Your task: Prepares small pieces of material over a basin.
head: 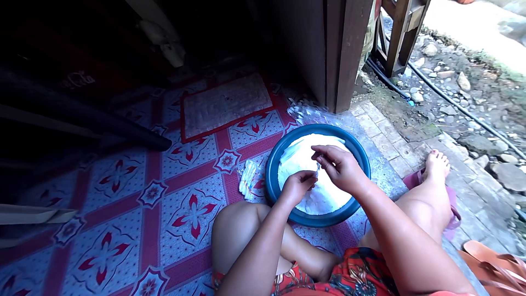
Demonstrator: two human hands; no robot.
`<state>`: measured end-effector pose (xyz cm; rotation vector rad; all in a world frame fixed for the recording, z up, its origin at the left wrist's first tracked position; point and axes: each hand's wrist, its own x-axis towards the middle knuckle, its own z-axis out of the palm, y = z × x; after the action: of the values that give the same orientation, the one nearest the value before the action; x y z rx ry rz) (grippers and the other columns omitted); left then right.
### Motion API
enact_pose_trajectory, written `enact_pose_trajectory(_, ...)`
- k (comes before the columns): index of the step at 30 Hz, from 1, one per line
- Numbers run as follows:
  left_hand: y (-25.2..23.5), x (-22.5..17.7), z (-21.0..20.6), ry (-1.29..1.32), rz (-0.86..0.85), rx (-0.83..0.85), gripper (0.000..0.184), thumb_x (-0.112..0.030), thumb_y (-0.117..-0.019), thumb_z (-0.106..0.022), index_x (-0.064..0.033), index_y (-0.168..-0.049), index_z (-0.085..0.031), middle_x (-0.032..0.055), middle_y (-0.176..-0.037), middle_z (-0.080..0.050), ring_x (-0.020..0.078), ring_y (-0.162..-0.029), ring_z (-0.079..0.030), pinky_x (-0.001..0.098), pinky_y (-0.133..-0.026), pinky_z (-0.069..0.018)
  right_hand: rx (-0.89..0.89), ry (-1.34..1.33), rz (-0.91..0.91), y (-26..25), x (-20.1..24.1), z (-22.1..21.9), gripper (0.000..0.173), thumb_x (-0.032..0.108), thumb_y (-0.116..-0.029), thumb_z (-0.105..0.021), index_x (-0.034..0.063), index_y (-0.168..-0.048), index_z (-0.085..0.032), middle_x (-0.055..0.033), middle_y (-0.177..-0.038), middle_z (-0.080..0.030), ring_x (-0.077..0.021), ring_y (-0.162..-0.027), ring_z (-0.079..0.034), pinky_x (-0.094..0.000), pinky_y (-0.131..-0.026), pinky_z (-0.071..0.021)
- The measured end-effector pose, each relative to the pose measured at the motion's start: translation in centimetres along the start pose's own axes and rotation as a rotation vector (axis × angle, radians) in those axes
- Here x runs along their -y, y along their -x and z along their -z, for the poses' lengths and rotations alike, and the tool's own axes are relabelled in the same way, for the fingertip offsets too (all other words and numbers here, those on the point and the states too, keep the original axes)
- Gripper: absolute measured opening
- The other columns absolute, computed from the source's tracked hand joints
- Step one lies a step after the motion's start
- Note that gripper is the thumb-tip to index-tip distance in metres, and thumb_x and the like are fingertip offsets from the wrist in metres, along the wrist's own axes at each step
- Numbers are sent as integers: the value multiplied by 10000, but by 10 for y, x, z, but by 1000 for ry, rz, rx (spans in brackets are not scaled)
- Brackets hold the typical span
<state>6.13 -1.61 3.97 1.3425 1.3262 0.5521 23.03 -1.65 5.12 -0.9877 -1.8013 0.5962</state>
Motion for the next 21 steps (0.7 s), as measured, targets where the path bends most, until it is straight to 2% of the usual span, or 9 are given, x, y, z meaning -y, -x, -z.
enact_pose_trajectory(6,0,-1,-1,22,12,5,196,-74,-987,-658,15,-1161,-674,41,-959,-701,52,-794,-658,210,-747,-559,-13,-52,-9,0,0,3,281,49,-1023,-543,-10,-1269,-668,-93,-1041,-738,-118,-817,-696,-281,-781,-600)
enact_pose_trajectory(13,-1,1,1,29,53,-6,241,-77,-984,-665,16,-1206,-659,64,-994,-705,77,-802,-670,225,-749,-564,-162,-116,-161,-3,-1,20,307,67,-1035,-548,-8,-1326,-608,-75,-1029,-733,-94,-800,-695,-270,-745,-602)
enact_pose_trajectory(16,1,-1,1,42,51,-18,244,-65,-981,-666,30,-1204,-650,59,-977,-701,66,-787,-663,215,-744,-562,-168,-43,-357,-3,-14,25,297,106,-1041,-567,35,-1325,-620,-57,-996,-735,-82,-763,-688,-268,-725,-593)
enact_pose_trajectory(21,3,-5,1,32,64,-12,249,-65,-982,-666,27,-1213,-652,65,-991,-702,71,-796,-664,216,-747,-559,-17,31,-741,0,-51,10,281,143,-1069,-525,26,-1296,-640,-96,-1007,-725,-160,-778,-698,-371,-777,-594)
